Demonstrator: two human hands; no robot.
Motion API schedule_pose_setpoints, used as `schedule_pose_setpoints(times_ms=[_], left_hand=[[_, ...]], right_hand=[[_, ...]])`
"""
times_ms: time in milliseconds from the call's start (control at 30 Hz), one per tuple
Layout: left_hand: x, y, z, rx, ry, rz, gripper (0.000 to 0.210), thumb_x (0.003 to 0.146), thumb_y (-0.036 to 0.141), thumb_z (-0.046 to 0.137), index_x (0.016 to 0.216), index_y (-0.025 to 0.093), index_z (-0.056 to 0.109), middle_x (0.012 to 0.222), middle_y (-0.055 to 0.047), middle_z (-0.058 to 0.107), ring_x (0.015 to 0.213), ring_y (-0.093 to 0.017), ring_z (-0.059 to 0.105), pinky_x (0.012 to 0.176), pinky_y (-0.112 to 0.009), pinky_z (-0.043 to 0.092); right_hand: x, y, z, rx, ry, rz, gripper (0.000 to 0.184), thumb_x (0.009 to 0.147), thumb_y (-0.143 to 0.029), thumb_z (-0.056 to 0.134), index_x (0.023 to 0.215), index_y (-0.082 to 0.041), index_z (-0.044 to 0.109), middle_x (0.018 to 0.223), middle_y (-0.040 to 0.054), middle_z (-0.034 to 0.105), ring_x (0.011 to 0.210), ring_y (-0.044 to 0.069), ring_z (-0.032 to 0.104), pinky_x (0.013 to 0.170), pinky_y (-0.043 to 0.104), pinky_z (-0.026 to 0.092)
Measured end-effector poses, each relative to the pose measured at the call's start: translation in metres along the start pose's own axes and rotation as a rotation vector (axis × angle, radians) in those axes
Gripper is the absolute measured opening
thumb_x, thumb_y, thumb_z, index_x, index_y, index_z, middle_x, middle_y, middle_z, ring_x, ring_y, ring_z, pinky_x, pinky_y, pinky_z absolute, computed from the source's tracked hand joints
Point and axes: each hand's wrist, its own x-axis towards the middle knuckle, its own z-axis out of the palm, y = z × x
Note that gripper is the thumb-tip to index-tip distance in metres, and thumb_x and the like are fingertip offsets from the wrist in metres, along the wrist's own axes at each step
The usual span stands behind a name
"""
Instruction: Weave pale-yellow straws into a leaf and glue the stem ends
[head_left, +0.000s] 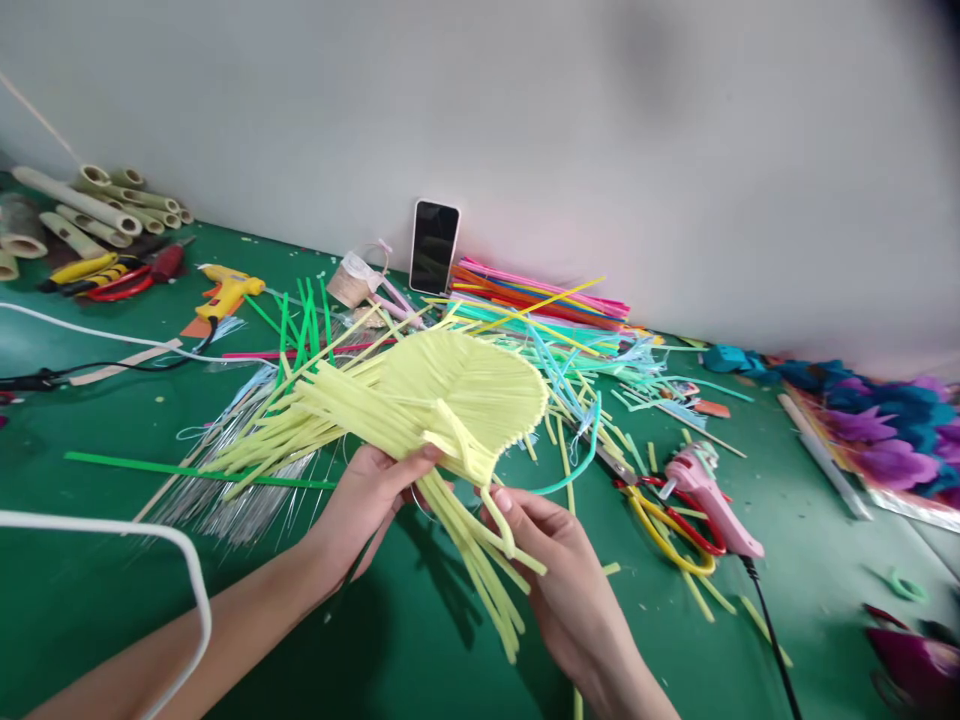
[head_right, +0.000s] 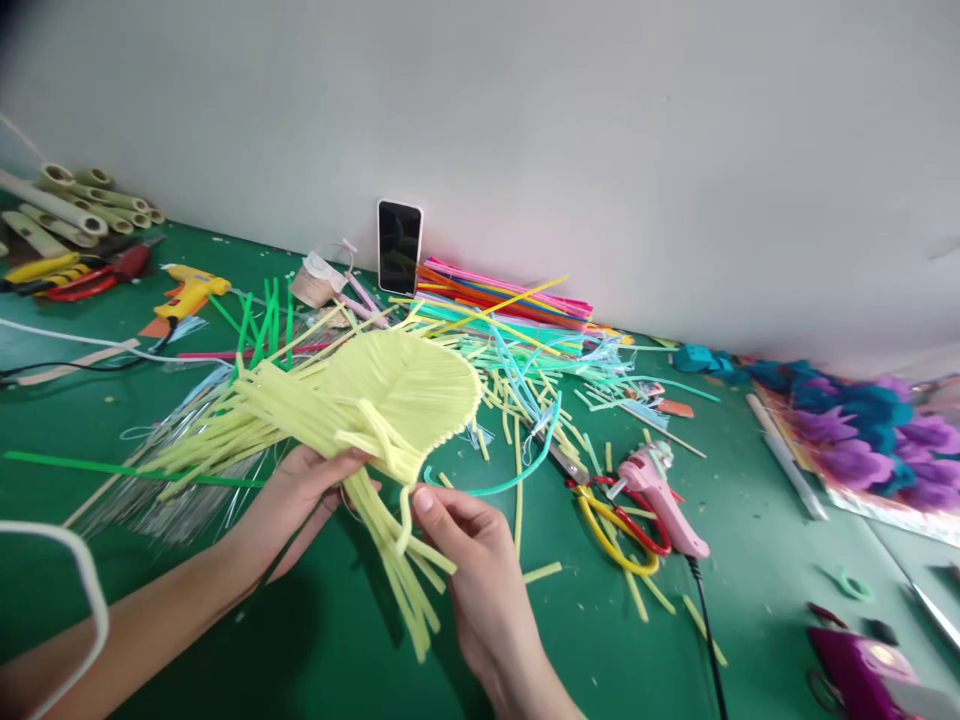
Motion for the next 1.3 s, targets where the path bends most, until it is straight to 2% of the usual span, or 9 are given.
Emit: schedule_pose_setpoints(times_ms=[67, 167, 333, 433, 567, 733, 833, 1100, 1300], left_hand=[[0.000, -0.001, 0.000, 0.030, 0.001, 0.008, 0.029, 0.072, 0.037, 0.083, 0.088, 0.014, 0.074, 0.076, -0.005, 0.075, 0.064, -0.018, 0.069, 0.054, -0.024, 0.052], [0.001, -0.003, -0.001, 0.067, 0.014, 0.009, 0.028, 0.070, 0.038, 0.084, 0.081, 0.014, 0.075, 0.072, -0.004, 0.073, 0.062, -0.018, 0.068, 0.055, -0.024, 0.053], [0.000, -0.004, 0.002, 0.051, 0.029, 0.035, 0.029, 0.064, 0.037, 0.088, 0.077, 0.014, 0.076, 0.072, -0.003, 0.074, 0.062, -0.018, 0.068, 0.061, -0.027, 0.059], [-0.002, -0.004, 0.004, 0.019, 0.049, 0.028, 0.032, 0.060, 0.034, 0.089, 0.083, 0.015, 0.077, 0.081, -0.005, 0.077, 0.067, -0.020, 0.071, 0.062, -0.030, 0.062], [-0.002, -0.005, 0.004, 0.050, 0.064, 0.027, 0.029, 0.061, 0.034, 0.088, 0.076, 0.013, 0.075, 0.071, -0.004, 0.074, 0.061, -0.020, 0.070, 0.060, -0.029, 0.061], [-0.001, -0.007, 0.002, 0.070, 0.089, 0.036, 0.027, 0.064, 0.035, 0.086, 0.073, 0.013, 0.073, 0.064, -0.003, 0.071, 0.057, -0.019, 0.070, 0.055, -0.025, 0.058], [0.000, -0.007, 0.002, 0.042, 0.079, 0.044, 0.028, 0.063, 0.034, 0.087, 0.076, 0.013, 0.075, 0.065, -0.003, 0.072, 0.056, -0.019, 0.070, 0.056, -0.027, 0.059], [-0.002, -0.005, 0.004, 0.018, 0.077, 0.051, 0.026, 0.059, 0.030, 0.089, 0.074, 0.013, 0.076, 0.060, 0.000, 0.069, 0.050, -0.015, 0.066, 0.056, -0.026, 0.060], [-0.002, -0.008, 0.003, 0.030, 0.061, 0.065, 0.025, 0.061, 0.029, 0.088, 0.076, 0.014, 0.075, 0.064, -0.002, 0.071, 0.054, -0.018, 0.069, 0.056, -0.026, 0.059]], right_hand=[[0.001, 0.002, 0.001, 0.043, 0.000, 0.004, 0.030, 0.069, -0.049, 0.082, 0.069, -0.020, 0.075, 0.059, -0.0015, 0.062, 0.052, 0.009, 0.051, 0.053, 0.022, 0.043], [0.002, 0.009, -0.001, 0.023, 0.063, -0.046, 0.028, 0.069, -0.047, 0.084, 0.072, -0.020, 0.076, 0.060, -0.0022, 0.062, 0.052, 0.008, 0.049, 0.050, 0.021, 0.039], [0.003, 0.028, -0.001, -0.010, 0.179, -0.203, 0.025, 0.075, -0.045, 0.080, 0.083, -0.022, 0.077, 0.077, 0.0010, 0.071, 0.071, 0.014, 0.059, 0.067, 0.025, 0.047], [0.002, 0.034, -0.001, -0.011, 0.175, -0.228, 0.022, 0.078, -0.043, 0.077, 0.086, -0.023, 0.077, 0.072, -0.0004, 0.069, 0.075, 0.015, 0.061, 0.071, 0.026, 0.048], [0.000, 0.035, -0.003, 0.028, 0.151, -0.219, 0.019, 0.077, -0.040, 0.079, 0.088, -0.025, 0.078, 0.077, 0.0005, 0.071, 0.082, 0.017, 0.064, 0.071, 0.024, 0.049], [-0.002, 0.035, 0.000, 0.110, 0.106, -0.174, 0.016, 0.073, -0.038, 0.082, 0.083, -0.025, 0.078, 0.072, -0.0022, 0.070, 0.065, 0.011, 0.060, 0.066, 0.021, 0.049], [-0.002, 0.034, 0.001, 0.126, 0.114, -0.163, 0.015, 0.073, -0.036, 0.083, 0.080, -0.025, 0.077, 0.072, -0.0030, 0.070, 0.064, 0.010, 0.060, 0.064, 0.020, 0.048], [0.001, 0.032, 0.001, 0.000, 0.146, -0.254, 0.017, 0.076, -0.039, 0.080, 0.078, -0.023, 0.076, 0.069, -0.0034, 0.066, 0.070, 0.011, 0.060, 0.069, 0.020, 0.047], [0.000, 0.029, 0.003, -0.087, 0.175, -0.320, 0.017, 0.078, -0.040, 0.078, 0.076, -0.023, 0.075, 0.074, -0.0021, 0.070, 0.070, 0.011, 0.060, 0.069, 0.020, 0.047]])
